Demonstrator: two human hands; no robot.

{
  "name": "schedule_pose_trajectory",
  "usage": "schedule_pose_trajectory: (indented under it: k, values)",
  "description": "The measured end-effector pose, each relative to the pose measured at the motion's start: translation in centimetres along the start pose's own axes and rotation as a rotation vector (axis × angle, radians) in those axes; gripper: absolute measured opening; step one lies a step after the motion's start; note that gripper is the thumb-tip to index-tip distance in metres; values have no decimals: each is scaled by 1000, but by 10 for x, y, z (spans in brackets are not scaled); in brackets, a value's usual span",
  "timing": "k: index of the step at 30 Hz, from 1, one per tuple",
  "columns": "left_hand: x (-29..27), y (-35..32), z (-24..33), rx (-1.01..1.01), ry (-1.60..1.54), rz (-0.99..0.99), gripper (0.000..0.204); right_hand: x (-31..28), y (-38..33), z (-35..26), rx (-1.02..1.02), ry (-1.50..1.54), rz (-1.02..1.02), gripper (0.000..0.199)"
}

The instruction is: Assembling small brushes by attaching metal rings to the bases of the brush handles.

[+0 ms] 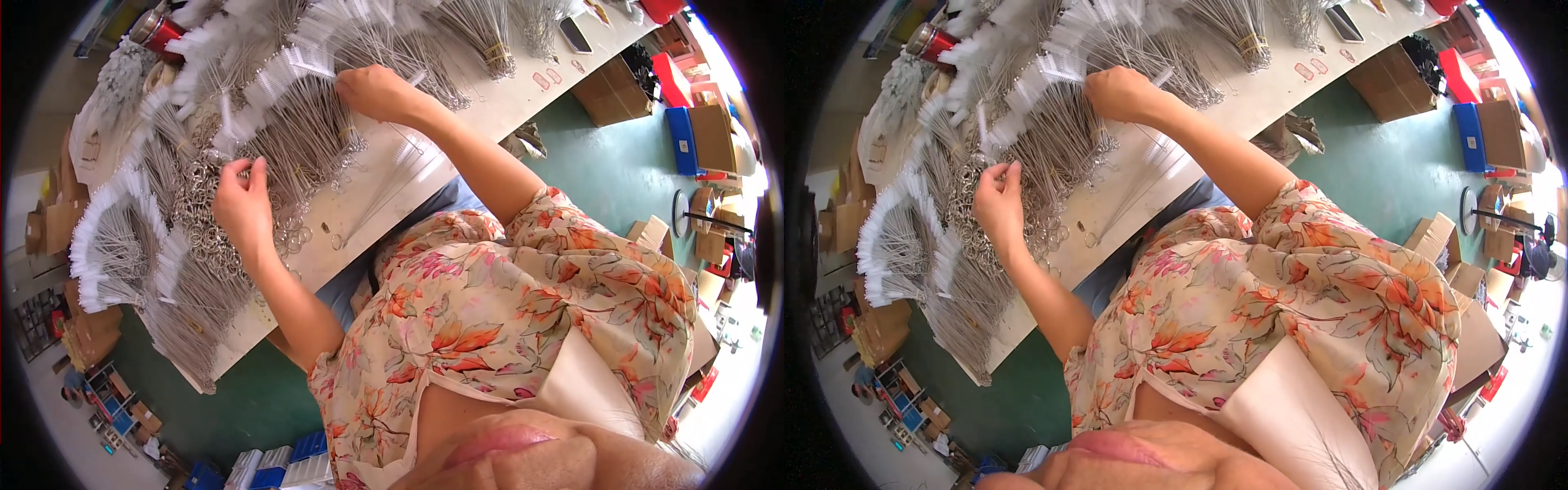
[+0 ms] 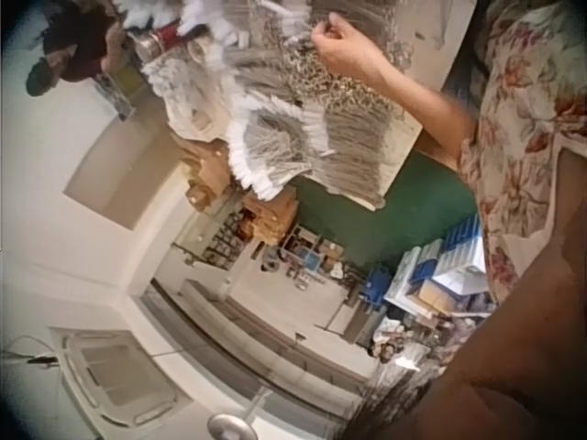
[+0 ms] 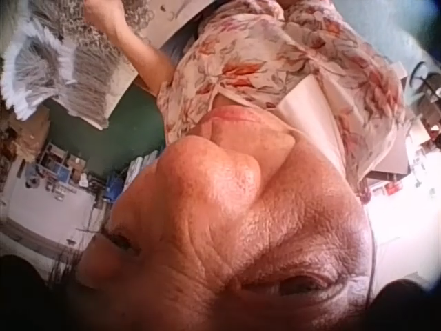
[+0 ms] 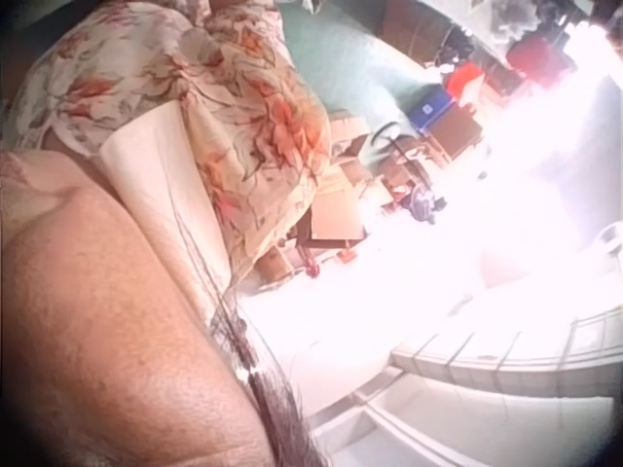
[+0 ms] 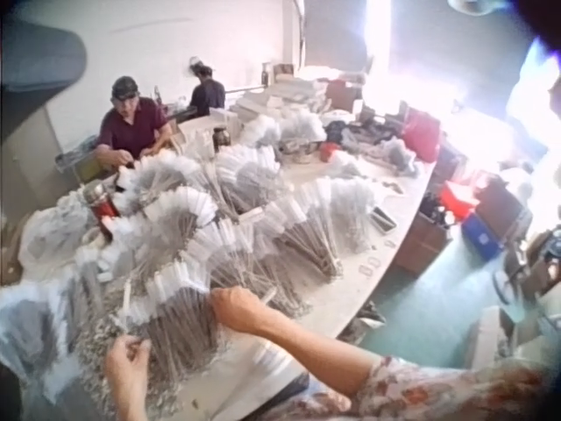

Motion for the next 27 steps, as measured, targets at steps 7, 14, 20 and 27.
schedule_pose_trajectory:
  k: [7,14,20,27]
  values:
    - [67,22,86,602,-432,-164,22,-95,-14,11,329,747,21,28]
    - [80,16,85,441,-398,-414,14,-194,-30,170,415,912,501,27]
    - [72,37,79,309,-673,-409,17,-243,-31,275,796,202,784,35]
    - [119,91,95,317,-707,-331,17,-237,-7,297,982,-22,683,38]
Point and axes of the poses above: each hand's wrist, its own y-axis towards the middle knuckle, its own x-axis out of the palm, z = x × y, the point moved 4 cm from there along y, towards the middle knuckle, and after that the axes turned 13 degrees about x, right-handed, at the moved point
